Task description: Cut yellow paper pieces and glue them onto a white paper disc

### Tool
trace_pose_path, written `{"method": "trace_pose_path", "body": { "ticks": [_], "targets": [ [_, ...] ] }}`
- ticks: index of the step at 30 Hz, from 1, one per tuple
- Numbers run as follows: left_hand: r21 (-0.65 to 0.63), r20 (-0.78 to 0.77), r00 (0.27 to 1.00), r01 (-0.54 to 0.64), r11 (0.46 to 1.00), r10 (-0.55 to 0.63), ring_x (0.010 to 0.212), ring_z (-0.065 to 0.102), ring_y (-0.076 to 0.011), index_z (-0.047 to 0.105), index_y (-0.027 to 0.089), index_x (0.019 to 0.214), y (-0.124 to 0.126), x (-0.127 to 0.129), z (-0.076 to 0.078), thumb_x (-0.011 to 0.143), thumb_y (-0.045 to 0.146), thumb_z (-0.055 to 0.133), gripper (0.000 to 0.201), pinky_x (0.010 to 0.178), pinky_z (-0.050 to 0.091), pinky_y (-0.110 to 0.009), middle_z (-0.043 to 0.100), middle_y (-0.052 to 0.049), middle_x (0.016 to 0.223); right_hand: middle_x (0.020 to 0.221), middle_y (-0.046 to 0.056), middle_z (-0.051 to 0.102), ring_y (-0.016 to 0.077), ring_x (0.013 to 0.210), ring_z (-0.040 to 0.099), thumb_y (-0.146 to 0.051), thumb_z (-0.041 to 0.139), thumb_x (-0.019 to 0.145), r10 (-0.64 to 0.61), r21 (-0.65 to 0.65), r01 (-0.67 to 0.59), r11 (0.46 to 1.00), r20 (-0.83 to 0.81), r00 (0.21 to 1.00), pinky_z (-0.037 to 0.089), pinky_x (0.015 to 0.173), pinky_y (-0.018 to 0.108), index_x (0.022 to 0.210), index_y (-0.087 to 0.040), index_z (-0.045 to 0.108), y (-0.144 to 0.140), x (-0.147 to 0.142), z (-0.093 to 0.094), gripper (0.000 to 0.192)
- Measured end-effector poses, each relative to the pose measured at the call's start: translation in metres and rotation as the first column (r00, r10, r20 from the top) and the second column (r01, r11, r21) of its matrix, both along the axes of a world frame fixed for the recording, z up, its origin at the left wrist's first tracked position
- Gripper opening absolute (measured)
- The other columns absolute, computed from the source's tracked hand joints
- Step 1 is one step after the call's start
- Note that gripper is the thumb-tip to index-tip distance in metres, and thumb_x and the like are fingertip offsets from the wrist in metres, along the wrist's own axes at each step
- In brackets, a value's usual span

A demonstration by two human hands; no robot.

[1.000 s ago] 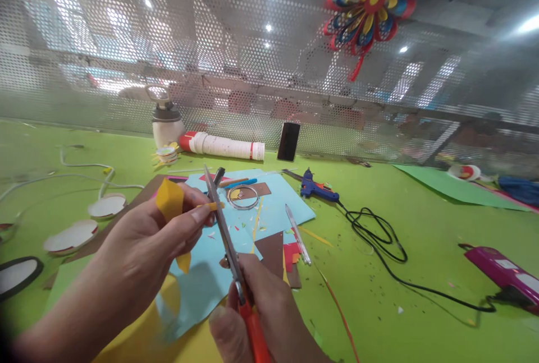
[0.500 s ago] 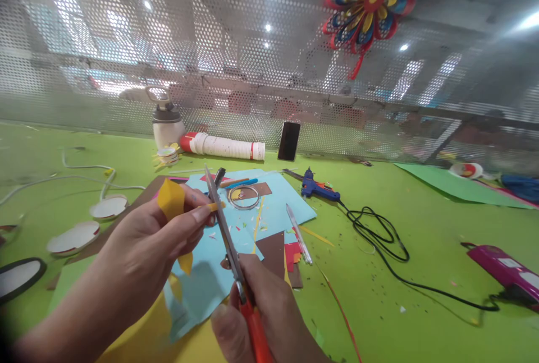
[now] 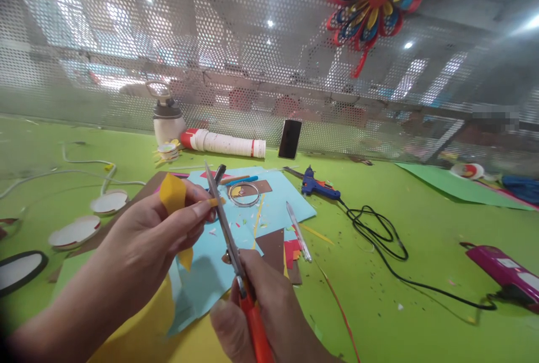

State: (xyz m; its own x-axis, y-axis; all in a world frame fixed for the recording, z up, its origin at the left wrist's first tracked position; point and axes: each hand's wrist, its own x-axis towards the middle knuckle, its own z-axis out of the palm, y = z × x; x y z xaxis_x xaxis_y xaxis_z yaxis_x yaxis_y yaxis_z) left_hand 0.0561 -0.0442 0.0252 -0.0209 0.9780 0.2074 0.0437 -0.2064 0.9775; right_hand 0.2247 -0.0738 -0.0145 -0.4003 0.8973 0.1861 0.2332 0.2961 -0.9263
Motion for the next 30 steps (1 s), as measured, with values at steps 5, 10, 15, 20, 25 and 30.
{"method": "trace_pose_path", "body": {
  "ticks": [5, 10, 15, 20, 25, 30],
  "targets": [
    [-0.01, -0.004, 1.0, -0.012, 1.0, 0.012, 0.051, 0.033, -0.0086, 0.055, 0.021, 0.074, 0.0, 0.0008, 0.0001, 0.088, 0.034, 0.055, 0.019, 0.051, 0.028, -0.027, 0.039, 0.007, 0.056, 0.068, -0.003, 0.042, 0.0129, 0.06, 0.041, -0.077, 0.037, 0.087, 0.008, 0.001, -0.008, 1.0, 0.002, 1.0, 0.038, 0.056, 0.027, 0.103, -0.02, 0.059, 0.0007, 0.0004, 0.0007, 0.063],
    [0.019, -0.027, 1.0, -0.008, 1.0, 0.009, 0.053, 0.036, -0.0092, 0.055, 0.021, 0.075, 0.0009, 0.0003, 0.0001, 0.088, 0.033, 0.054, 0.018, 0.055, 0.031, -0.027, 0.041, 0.007, 0.057, 0.069, -0.003, 0.044, 0.012, 0.058, 0.042, -0.076, 0.036, 0.088, -0.009, 0.013, 0.009, 1.0, 0.019, 1.0, 0.035, 0.051, 0.025, 0.108, -0.019, 0.058, -0.0003, 0.0008, -0.0015, 0.064],
    [0.0, -0.032, 0.999, -0.006, 1.0, 0.006, 0.053, 0.036, -0.01, 0.056, 0.021, 0.076, 0.002, -0.0001, -0.0014, 0.088, 0.035, 0.055, 0.019, 0.054, 0.031, -0.027, 0.041, 0.007, 0.058, 0.067, -0.004, 0.044, 0.0116, 0.056, 0.043, -0.076, 0.036, 0.088, -0.011, 0.022, 0.011, 1.0, 0.026, 1.0, 0.033, 0.05, 0.026, 0.108, -0.019, 0.057, 0.0002, 0.0016, -0.0043, 0.064],
    [-0.052, -0.023, 1.0, -0.01, 0.999, 0.009, 0.055, 0.034, -0.0109, 0.055, 0.022, 0.077, 0.0008, 0.0, -0.0028, 0.088, 0.038, 0.056, 0.019, 0.052, 0.029, -0.027, 0.041, 0.006, 0.06, 0.066, -0.004, 0.043, 0.0112, 0.055, 0.041, -0.075, 0.034, 0.089, -0.005, 0.017, 0.005, 1.0, 0.034, 0.999, 0.033, 0.051, 0.026, 0.107, -0.019, 0.057, 0.0013, 0.0017, -0.0027, 0.062],
    [-0.084, 0.0, 1.0, -0.024, 0.996, 0.024, 0.056, 0.033, -0.0115, 0.054, 0.022, 0.077, -0.0005, -0.0007, -0.0047, 0.088, 0.039, 0.057, 0.02, 0.052, 0.027, -0.028, 0.042, 0.005, 0.064, 0.065, -0.004, 0.043, 0.0117, 0.056, 0.042, -0.076, 0.034, 0.088, 0.003, 0.007, -0.003, 1.0, 0.034, 0.999, 0.035, 0.052, 0.026, 0.105, -0.019, 0.057, 0.0009, 0.0022, -0.0026, 0.064],
    [-0.036, -0.006, 1.0, 0.013, 0.999, -0.013, 0.056, 0.034, -0.0104, 0.054, 0.022, 0.078, 0.0002, -0.0017, -0.0054, 0.089, 0.036, 0.056, 0.018, 0.053, 0.03, -0.026, 0.04, 0.006, 0.06, 0.067, -0.004, 0.045, 0.0119, 0.056, 0.043, -0.078, 0.037, 0.086, -0.022, -0.003, 0.022, 1.0, 0.012, 1.0, 0.036, 0.052, 0.026, 0.109, -0.019, 0.058, 0.0002, 0.0018, -0.0053, 0.067]
  ]
}}
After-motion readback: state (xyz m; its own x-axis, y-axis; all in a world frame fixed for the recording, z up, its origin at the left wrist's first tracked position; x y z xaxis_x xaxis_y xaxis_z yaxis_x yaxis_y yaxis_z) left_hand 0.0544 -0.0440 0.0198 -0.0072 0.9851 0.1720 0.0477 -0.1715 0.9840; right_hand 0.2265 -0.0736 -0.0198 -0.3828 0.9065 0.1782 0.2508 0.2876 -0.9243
